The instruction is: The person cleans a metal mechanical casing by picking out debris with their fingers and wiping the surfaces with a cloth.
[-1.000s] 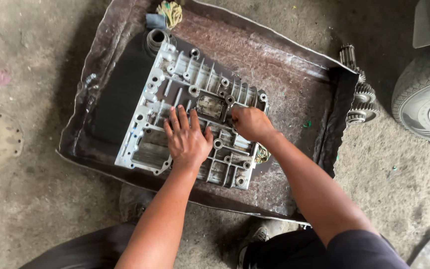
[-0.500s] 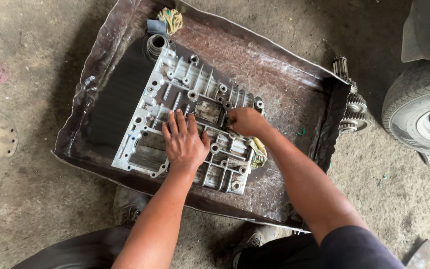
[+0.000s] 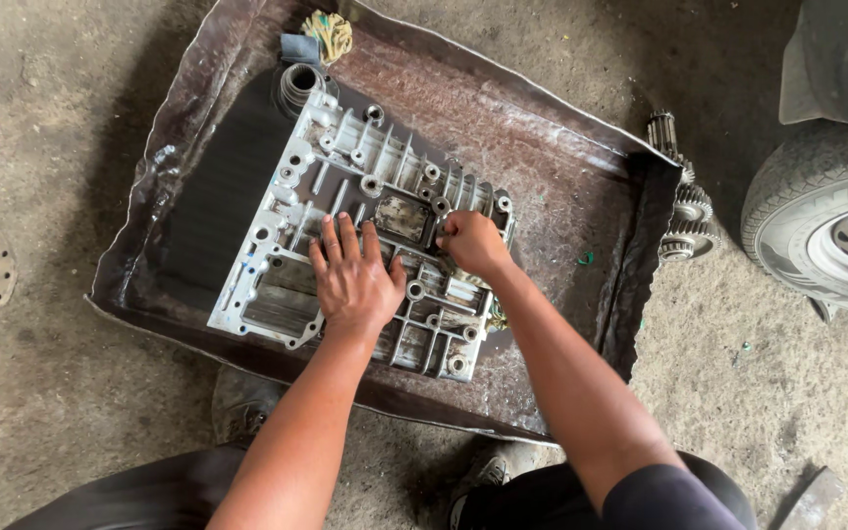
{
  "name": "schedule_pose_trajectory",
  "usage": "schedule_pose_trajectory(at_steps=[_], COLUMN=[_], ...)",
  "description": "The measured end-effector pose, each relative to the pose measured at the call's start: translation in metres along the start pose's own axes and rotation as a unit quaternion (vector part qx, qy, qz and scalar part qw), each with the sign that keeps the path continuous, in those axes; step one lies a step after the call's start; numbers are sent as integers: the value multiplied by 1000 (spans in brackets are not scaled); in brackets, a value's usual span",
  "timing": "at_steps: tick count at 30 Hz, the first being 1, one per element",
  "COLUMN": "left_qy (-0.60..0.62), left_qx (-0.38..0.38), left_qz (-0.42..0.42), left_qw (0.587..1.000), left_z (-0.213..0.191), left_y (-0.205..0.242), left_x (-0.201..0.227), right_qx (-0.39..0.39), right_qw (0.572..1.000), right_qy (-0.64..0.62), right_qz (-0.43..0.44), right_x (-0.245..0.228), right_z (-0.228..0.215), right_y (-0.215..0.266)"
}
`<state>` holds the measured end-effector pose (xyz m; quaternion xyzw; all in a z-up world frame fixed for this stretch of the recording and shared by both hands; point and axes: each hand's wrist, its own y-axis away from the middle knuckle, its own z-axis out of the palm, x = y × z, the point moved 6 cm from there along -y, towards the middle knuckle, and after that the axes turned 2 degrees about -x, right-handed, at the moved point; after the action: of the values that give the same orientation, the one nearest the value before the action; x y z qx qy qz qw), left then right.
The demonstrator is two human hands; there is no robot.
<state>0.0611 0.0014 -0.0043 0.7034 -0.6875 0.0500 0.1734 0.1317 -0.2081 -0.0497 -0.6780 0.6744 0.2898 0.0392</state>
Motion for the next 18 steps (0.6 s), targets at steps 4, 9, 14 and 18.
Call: schedule_pose_trajectory(at_steps=[4, 9, 14, 18], left_qy=[0, -4, -16, -11], left_qx=[4, 15, 20, 6], left_qz=[1, 3, 6, 3], left_qw=[1000, 1000, 1000, 1000], left_z=[1, 1, 2, 4], left_y=[0, 3, 0, -3], left_x=[0, 0, 0, -2], right_qx=[-65, -2, -38, 35], right_qw=[992, 958, 966, 971], right_qy=[88, 282, 254, 212], right_qz=[56, -43, -20, -104], right_x=[-11, -34, -27, -35], right_z=[-9, -43, -21, -11], right_y=[21, 10, 8, 30])
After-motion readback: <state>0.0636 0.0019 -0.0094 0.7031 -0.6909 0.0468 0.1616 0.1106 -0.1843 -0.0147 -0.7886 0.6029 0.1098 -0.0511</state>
